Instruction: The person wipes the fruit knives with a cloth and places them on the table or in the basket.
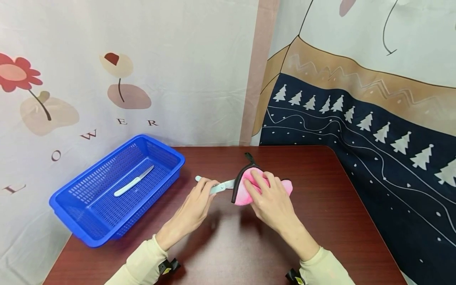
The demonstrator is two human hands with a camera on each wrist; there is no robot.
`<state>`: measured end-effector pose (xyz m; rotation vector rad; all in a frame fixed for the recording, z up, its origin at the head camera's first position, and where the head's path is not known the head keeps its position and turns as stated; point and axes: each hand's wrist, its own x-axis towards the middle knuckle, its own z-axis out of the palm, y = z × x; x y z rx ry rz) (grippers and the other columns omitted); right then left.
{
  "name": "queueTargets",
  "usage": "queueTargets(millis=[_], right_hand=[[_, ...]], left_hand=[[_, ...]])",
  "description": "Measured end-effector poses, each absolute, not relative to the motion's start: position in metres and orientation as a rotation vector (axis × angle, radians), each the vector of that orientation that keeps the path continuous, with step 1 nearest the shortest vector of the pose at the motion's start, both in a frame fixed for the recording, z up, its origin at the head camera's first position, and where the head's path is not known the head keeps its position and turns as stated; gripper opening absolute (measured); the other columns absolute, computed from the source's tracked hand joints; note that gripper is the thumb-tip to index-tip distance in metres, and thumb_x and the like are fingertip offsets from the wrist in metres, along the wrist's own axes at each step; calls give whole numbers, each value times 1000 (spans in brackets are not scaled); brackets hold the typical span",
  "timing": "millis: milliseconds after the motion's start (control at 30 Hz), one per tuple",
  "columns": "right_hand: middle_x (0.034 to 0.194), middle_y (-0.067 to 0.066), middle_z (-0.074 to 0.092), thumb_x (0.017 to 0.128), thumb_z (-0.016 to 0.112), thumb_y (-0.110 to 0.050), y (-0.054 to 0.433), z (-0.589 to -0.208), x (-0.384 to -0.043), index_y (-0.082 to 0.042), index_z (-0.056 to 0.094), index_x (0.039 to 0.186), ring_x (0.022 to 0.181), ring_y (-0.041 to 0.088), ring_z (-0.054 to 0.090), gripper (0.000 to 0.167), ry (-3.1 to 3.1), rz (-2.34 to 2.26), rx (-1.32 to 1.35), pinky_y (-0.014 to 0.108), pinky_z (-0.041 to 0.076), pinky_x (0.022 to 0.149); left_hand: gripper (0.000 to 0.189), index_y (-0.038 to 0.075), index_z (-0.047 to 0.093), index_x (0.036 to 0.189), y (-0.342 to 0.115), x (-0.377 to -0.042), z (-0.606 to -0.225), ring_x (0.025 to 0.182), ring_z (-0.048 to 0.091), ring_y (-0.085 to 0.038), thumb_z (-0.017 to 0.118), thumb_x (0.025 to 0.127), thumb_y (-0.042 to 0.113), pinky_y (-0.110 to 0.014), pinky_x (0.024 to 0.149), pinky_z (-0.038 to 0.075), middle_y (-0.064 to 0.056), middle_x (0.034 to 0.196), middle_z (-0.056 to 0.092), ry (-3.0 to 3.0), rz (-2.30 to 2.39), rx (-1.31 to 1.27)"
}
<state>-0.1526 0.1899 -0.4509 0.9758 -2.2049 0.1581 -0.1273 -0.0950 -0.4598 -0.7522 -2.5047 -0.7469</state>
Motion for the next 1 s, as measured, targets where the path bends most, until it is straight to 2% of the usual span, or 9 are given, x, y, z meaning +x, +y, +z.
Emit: queueTargets(millis=[167,400,600,767,1000], right_hand=[[141,26,69,73,93,-12,199,-450,-157,-9,77,138,110,49,64,67,-2199,181,955,57,63,87],[142,28,68,71,94,-13,213,-449,-159,-7,77,138,110,50,62,69,-2230,178,913,60,61,85],[142,30,68,78,84,-10,225,-448,-162,-7,77,138,109,52,62,61,-2226,203,866,61,59,85],[145,30,67,80,79,-9,229,-446,-163,-7,75,141,110,52,60,61,-2215,257,839,62,56,86],[147,29,67,78,79,-8,221,-441,-163,-8,75,141,111,51,59,63,-2187,309,854,62,55,87]], left_hand=[[27,4,64,138,-96,-127,-460,105,71,-30,66,110,5,-48,96,61,-11,120,65,-2511,-742,-751],[28,4,64,138,-99,-127,-460,102,71,-30,66,110,4,-48,93,61,-11,120,65,-2522,-768,-738],[28,3,64,136,-102,-129,-461,98,71,-30,68,109,1,-48,87,61,-12,118,64,-2509,-798,-715],[28,1,64,134,-103,-130,-462,96,70,-29,70,107,-1,-47,84,61,-13,116,64,-2482,-790,-712],[27,2,65,134,-103,-131,-462,95,70,-28,69,107,0,-47,85,61,-13,114,64,-2482,-790,-709]])
